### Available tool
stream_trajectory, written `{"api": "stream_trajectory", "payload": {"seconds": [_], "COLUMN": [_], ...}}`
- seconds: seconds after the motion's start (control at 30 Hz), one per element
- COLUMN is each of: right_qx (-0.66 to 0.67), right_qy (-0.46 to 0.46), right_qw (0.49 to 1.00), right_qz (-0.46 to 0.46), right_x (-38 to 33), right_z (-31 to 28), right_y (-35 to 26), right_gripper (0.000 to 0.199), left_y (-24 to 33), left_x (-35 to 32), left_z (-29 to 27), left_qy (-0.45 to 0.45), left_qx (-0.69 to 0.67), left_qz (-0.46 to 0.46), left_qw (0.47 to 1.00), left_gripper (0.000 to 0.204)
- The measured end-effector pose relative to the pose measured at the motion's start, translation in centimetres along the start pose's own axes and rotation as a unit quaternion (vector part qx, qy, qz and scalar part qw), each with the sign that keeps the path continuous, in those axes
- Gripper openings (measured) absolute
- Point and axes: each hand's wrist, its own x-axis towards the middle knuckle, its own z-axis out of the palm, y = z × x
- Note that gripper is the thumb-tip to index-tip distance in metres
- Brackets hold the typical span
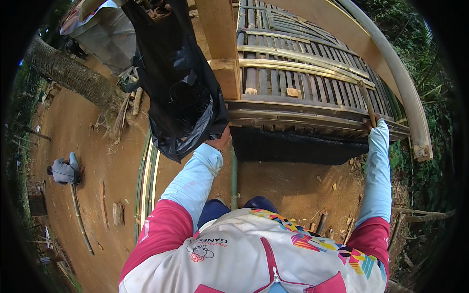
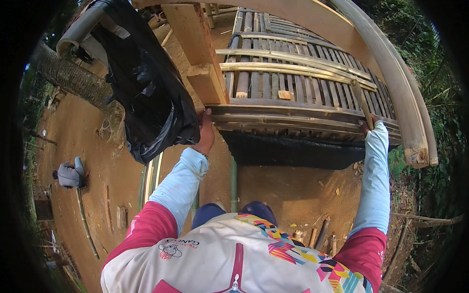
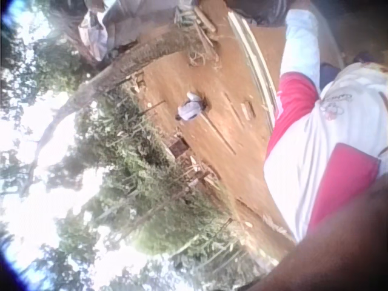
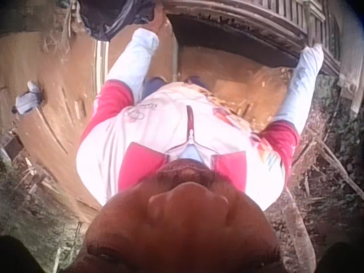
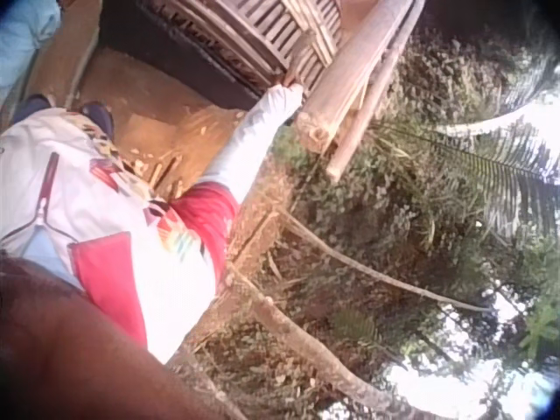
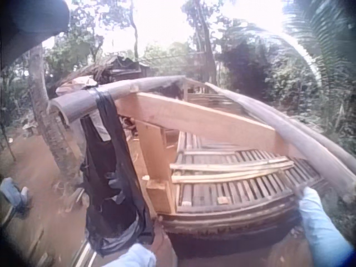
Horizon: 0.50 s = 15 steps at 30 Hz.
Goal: The person is assembling a bamboo structure by securing a black mesh to a wooden frame. They use a small axe to hammer nails into the frame, attaching the mesh. The person works on different sections of the frame, adjusting the mesh and hammering nails to secure it.
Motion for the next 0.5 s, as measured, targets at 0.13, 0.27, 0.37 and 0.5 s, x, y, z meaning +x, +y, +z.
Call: {"api": "stream_trajectory", "payload": {"seconds": [0.13, 0.27, 0.37, 0.5], "right_qx": [0.003, 0.014, 0.006, -0.002], "right_qy": [0.024, 0.054, 0.059, 0.097], "right_qw": [0.999, 0.995, 0.994, 0.986], "right_qz": [-0.045, -0.083, -0.091, -0.135], "right_x": [-0.5, -0.5, 0.4, 0.5], "right_z": [0.2, 0.3, 0.4, 1.0], "right_y": [-1.5, 0.4, 1.7, 0.5], "right_gripper": [0.038, 0.041, 0.042, 0.042], "left_y": [-1.3, -6.1, -5.8, -2.9], "left_x": [0.6, -0.4, 0.3, 1.1], "left_z": [0.3, 2.2, 4.2, 4.4], "left_qy": [-0.023, 0.029, 0.084, 0.159], "left_qx": [-0.114, -0.217, -0.148, -0.23], "left_qz": [-0.051, -0.087, 0.014, 0.041], "left_qw": [0.992, 0.972, 0.985, 0.959], "left_gripper": [0.012, 0.015, 0.018, 0.017]}}
